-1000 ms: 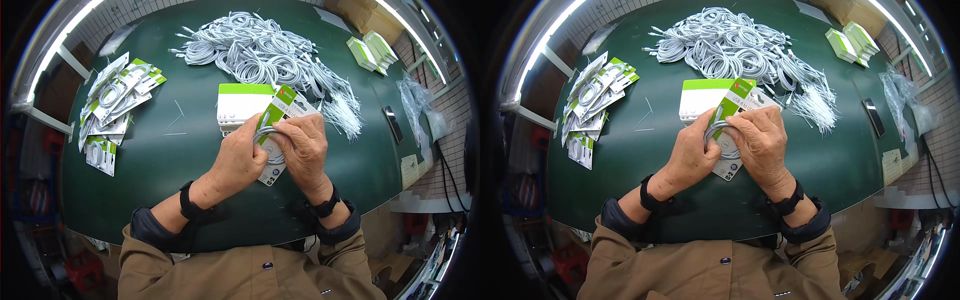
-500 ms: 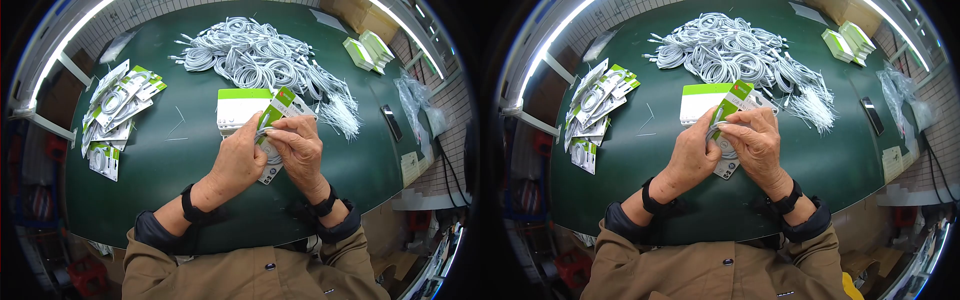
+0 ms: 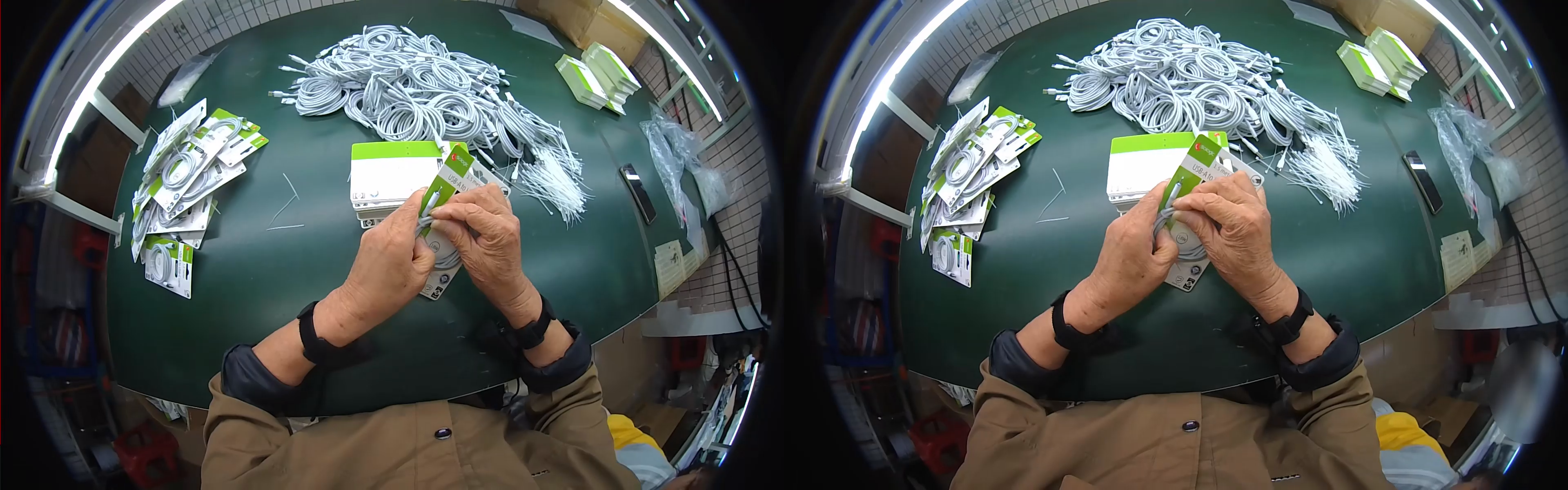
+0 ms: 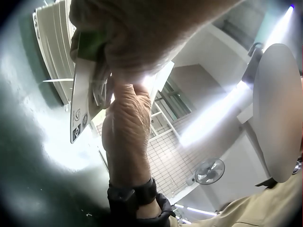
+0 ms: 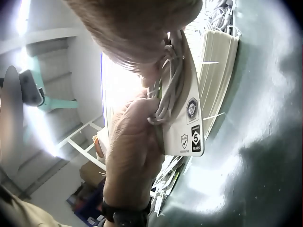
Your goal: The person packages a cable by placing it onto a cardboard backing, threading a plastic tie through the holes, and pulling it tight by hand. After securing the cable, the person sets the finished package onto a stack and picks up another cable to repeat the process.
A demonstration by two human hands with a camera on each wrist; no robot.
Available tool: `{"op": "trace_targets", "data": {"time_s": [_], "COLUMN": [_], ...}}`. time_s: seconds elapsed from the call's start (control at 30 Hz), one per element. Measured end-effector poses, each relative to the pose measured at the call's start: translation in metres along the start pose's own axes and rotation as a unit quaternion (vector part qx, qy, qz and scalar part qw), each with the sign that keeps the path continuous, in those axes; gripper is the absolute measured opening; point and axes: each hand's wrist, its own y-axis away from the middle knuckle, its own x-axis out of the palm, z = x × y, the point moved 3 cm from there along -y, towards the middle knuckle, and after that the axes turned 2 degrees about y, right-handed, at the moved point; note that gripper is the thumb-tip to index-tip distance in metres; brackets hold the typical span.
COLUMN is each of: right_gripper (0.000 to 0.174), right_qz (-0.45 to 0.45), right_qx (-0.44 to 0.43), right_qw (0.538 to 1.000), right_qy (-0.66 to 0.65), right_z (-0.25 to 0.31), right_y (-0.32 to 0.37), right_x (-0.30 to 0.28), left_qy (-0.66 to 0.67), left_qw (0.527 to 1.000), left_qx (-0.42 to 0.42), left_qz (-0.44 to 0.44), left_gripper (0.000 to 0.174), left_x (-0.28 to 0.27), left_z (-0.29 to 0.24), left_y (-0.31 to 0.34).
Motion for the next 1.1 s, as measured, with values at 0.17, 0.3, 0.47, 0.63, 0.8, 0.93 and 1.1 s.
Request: {"op": "trace_targets", "data": {"time_s": [0.17,0.3,0.47,0.63,0.8,0.93,1.1], "right_gripper": [0.016,0.014,0.013,0.016,0.041,0.058,0.045], "right_qz": [0.046,0.045,0.046,0.047,-0.127,-0.144,-0.001], "right_qx": [0.02,0.08,0.209,0.182,0.008,0.165,0.329], "right_qw": [0.999,0.995,0.958,0.97,0.99,0.967,0.82], "right_qy": [0.005,-0.044,-0.189,-0.154,0.062,-0.132,-0.469], "right_z": [-0.002,-0.002,-0.007,-0.011,0.003,-0.009,-0.017], "right_y": [0.001,0.001,-0.001,-0.001,-0.004,-0.002,0.01], "right_x": [0.001,0.001,-0.004,-0.006,-0.015,-0.013,0.012], "left_qy": [0.01,0.015,0.038,0.076,0.177,0.235,0.225], "left_qw": [1.0,1.0,0.999,0.996,0.978,0.965,0.972], "left_qx": [0.001,-0.017,0.006,-0.053,-0.107,-0.116,-0.052], "left_qz": [0.005,0.011,-0.007,0.012,0.014,-0.028,-0.046], "left_gripper": [0.064,0.061,0.057,0.056,0.058,0.061,0.06], "left_x": [0.001,0.001,0.005,0.002,-0.002,-0.012,-0.002], "left_z": [0.003,0.006,0.003,-0.003,0.006,0.001,0.008], "left_y": [0.002,0.0,-0.001,-0.001,-0.01,-0.015,-0.012]}}
